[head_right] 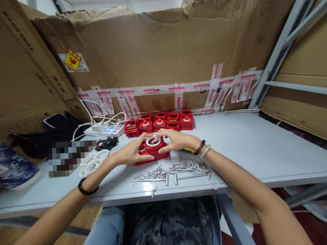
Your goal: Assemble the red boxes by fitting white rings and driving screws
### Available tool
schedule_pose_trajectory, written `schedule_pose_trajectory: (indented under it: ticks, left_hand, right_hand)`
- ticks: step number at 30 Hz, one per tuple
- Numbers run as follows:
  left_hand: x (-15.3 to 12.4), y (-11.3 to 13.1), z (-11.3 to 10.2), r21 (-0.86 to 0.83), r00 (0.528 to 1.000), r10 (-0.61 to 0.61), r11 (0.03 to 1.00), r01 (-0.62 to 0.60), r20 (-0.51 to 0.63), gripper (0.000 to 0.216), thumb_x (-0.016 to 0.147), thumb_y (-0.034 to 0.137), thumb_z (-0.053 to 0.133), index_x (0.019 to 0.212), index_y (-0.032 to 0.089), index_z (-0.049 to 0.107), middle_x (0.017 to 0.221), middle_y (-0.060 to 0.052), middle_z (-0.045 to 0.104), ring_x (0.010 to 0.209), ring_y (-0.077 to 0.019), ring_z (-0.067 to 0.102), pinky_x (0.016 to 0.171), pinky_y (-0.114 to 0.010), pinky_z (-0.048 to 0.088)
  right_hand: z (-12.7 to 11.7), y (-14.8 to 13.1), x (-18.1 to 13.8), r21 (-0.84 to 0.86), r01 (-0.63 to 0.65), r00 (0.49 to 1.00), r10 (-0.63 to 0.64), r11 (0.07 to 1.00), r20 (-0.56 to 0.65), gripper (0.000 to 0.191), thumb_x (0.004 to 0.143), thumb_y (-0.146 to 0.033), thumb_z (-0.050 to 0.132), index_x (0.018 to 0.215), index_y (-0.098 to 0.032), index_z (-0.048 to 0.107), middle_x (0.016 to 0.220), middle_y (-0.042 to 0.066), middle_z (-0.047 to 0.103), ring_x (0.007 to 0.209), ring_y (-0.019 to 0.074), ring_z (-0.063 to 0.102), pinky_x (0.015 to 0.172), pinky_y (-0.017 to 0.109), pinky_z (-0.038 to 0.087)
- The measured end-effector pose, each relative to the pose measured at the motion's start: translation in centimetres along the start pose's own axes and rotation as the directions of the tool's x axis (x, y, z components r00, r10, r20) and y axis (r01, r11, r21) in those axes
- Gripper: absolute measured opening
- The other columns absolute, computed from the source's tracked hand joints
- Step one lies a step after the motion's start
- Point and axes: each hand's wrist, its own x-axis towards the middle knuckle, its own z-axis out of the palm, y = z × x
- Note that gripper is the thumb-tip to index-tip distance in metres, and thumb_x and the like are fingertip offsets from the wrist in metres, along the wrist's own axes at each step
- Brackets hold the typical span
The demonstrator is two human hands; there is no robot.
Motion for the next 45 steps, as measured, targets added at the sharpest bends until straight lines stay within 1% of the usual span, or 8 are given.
schedule_pose_trajectory:
  ticks: [9, 13, 16, 20, 25, 27, 32, 45]
  left_hand:
    - [-0.3, -0.8, -0.1, -0.043, 1.0, 0.023, 0.999, -0.023, 0.007, 0.078, 0.071, 0.054, 0.071, 0.134, 0.024, 0.036, 0.135, -0.012, 0.053, 0.115, -0.0317, 0.057, 0.095, -0.042, 0.044]
    - [-0.3, -0.6, -0.3, -0.055, 0.999, -0.012, 0.998, 0.014, 0.032, 0.081, 0.072, 0.054, 0.07, 0.136, 0.022, 0.033, 0.136, -0.013, 0.052, 0.116, -0.0314, 0.056, 0.095, -0.041, 0.045]
    - [-0.4, -0.4, -0.5, -0.036, 0.998, -0.033, 0.999, 0.035, 0.047, 0.081, 0.073, 0.056, 0.069, 0.137, 0.023, 0.032, 0.135, -0.013, 0.053, 0.113, -0.0312, 0.058, 0.092, -0.041, 0.046]
    - [-0.5, -0.3, -0.5, -0.009, 0.999, -0.031, 0.999, 0.032, 0.035, 0.082, 0.073, 0.058, 0.068, 0.139, 0.023, 0.033, 0.139, -0.014, 0.05, 0.117, -0.0331, 0.055, 0.094, -0.042, 0.044]
    - [-0.6, -0.4, -0.3, 0.017, 1.0, -0.007, 1.0, 0.007, 0.011, 0.08, 0.074, 0.058, 0.066, 0.138, 0.022, 0.033, 0.138, -0.014, 0.05, 0.117, -0.0335, 0.055, 0.094, -0.043, 0.045]
    - [-0.6, -0.5, -0.2, 0.017, 1.0, 0.018, 1.0, -0.019, 0.008, 0.078, 0.075, 0.057, 0.066, 0.137, 0.023, 0.033, 0.139, -0.014, 0.049, 0.117, -0.0331, 0.056, 0.094, -0.043, 0.045]
    - [-0.5, -0.7, -0.2, -0.003, 0.999, 0.042, 0.999, -0.042, 0.003, 0.079, 0.075, 0.054, 0.067, 0.139, 0.022, 0.032, 0.142, -0.015, 0.046, 0.117, -0.0335, 0.055, 0.095, -0.044, 0.044]
    - [-0.5, -0.3, -0.5, -0.026, 0.998, 0.065, 0.998, -0.065, 0.012, 0.074, 0.076, 0.054, 0.066, 0.135, 0.022, 0.035, 0.136, -0.014, 0.052, 0.114, -0.0325, 0.057, 0.092, -0.041, 0.045]
  right_hand:
    - [0.9, -0.6, -0.1, -0.072, -0.019, 0.999, 0.017, 0.997, -0.028, 0.044, 0.074, -0.041, 0.073, 0.111, -0.02, 0.061, 0.121, 0.009, 0.057, 0.109, 0.0226, 0.055, 0.097, 0.038, 0.041]
    - [-0.4, -0.8, -0.6, -0.073, 0.011, 0.997, -0.016, 0.997, -0.07, 0.051, 0.076, -0.044, 0.07, 0.12, -0.021, 0.057, 0.126, 0.008, 0.058, 0.115, 0.0222, 0.054, 0.1, 0.038, 0.04]
    - [-2.5, -0.4, -1.8, -0.095, -0.141, 0.971, 0.119, 0.985, -0.205, 0.053, 0.076, -0.047, 0.067, 0.119, -0.017, 0.057, 0.121, 0.01, 0.062, 0.11, 0.0231, 0.057, 0.097, 0.037, 0.044]
    - [-4.0, 0.1, -2.9, -0.127, -0.365, 0.93, 0.355, 0.922, -0.096, 0.057, 0.07, -0.053, 0.07, 0.112, -0.016, 0.062, 0.11, 0.012, 0.066, 0.101, 0.0264, 0.061, 0.088, 0.039, 0.049]
    - [-1.8, -1.7, -1.8, -0.174, -0.075, 0.981, 0.041, 0.982, -0.189, 0.045, 0.081, -0.047, 0.063, 0.119, -0.022, 0.06, 0.126, 0.009, 0.058, 0.119, 0.0232, 0.051, 0.102, 0.04, 0.04]
    - [-0.5, -2.5, -1.1, -0.21, 0.0, 0.987, -0.034, 0.978, -0.155, 0.037, 0.085, -0.044, 0.059, 0.116, -0.023, 0.063, 0.134, 0.01, 0.051, 0.124, 0.0234, 0.047, 0.104, 0.042, 0.037]
    - [1.4, -3.0, -0.6, -0.305, 0.046, 0.996, -0.068, 0.951, -0.063, 0.031, 0.088, -0.034, 0.056, 0.115, -0.024, 0.064, 0.14, 0.01, 0.046, 0.123, 0.0256, 0.048, 0.101, 0.046, 0.038]
    - [1.3, -2.4, -0.2, -0.126, 0.032, 0.999, -0.035, 0.992, -0.018, 0.042, 0.077, -0.025, 0.063, 0.119, -0.022, 0.062, 0.139, 0.01, 0.041, 0.112, 0.0235, 0.054, 0.096, 0.038, 0.045]
